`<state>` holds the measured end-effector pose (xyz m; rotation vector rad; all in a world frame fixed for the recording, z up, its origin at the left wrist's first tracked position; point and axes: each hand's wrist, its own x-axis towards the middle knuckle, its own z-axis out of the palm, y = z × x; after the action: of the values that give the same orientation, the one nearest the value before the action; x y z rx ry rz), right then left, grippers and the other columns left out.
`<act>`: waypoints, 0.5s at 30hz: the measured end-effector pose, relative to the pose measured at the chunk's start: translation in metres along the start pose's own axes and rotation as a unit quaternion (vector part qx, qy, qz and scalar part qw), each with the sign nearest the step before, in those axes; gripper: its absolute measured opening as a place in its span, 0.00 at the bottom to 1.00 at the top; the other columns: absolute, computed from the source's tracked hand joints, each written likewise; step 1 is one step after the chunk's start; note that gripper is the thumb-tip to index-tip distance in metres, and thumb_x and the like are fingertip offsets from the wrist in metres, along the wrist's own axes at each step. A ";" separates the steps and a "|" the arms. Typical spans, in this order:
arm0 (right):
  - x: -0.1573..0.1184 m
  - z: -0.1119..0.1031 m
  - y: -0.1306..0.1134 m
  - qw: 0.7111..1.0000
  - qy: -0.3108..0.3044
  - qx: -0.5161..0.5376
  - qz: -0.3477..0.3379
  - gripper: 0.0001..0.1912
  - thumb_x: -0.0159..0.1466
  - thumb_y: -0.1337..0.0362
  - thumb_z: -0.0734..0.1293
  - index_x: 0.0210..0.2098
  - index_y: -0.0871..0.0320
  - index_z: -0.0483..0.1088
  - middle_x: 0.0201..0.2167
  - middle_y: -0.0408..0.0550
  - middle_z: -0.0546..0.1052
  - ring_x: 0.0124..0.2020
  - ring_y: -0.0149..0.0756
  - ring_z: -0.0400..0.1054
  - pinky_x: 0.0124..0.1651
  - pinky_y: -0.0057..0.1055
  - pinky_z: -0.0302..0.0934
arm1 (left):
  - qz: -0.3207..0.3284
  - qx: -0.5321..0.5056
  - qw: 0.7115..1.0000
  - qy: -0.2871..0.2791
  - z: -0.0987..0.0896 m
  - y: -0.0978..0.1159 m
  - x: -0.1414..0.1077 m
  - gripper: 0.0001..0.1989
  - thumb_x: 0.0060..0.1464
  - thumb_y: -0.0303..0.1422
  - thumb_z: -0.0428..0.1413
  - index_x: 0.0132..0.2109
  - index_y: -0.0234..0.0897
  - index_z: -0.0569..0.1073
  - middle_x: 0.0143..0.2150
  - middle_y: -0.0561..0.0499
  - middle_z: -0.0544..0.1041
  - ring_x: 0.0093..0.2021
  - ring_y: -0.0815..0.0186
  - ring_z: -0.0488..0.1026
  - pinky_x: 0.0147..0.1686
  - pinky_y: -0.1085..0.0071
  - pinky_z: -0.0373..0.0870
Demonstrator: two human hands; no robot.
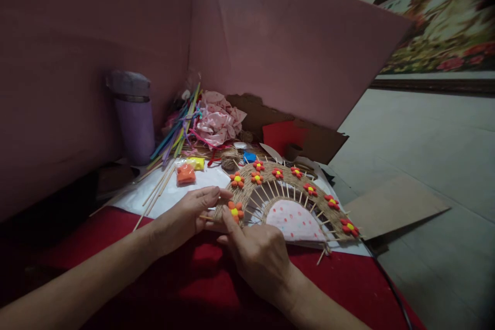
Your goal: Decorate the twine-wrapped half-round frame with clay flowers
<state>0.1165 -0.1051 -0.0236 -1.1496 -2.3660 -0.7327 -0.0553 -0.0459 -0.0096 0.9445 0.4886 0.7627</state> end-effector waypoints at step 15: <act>-0.022 -0.011 0.010 0.994 0.065 0.083 0.027 0.19 0.65 0.66 0.60 0.53 0.70 0.64 0.17 0.41 0.72 0.18 0.28 0.63 0.24 0.32 0.43 | 0.008 -0.023 1.000 -0.017 0.001 0.001 0.000 0.15 0.55 0.37 0.52 0.46 0.32 0.68 0.42 0.40 0.75 0.42 0.53 0.75 0.49 0.49 0.65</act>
<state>0.1385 -0.1198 -0.0249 -1.0596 -2.2316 -0.5636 -0.0554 -0.0460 -0.0082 0.9183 0.4322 0.7684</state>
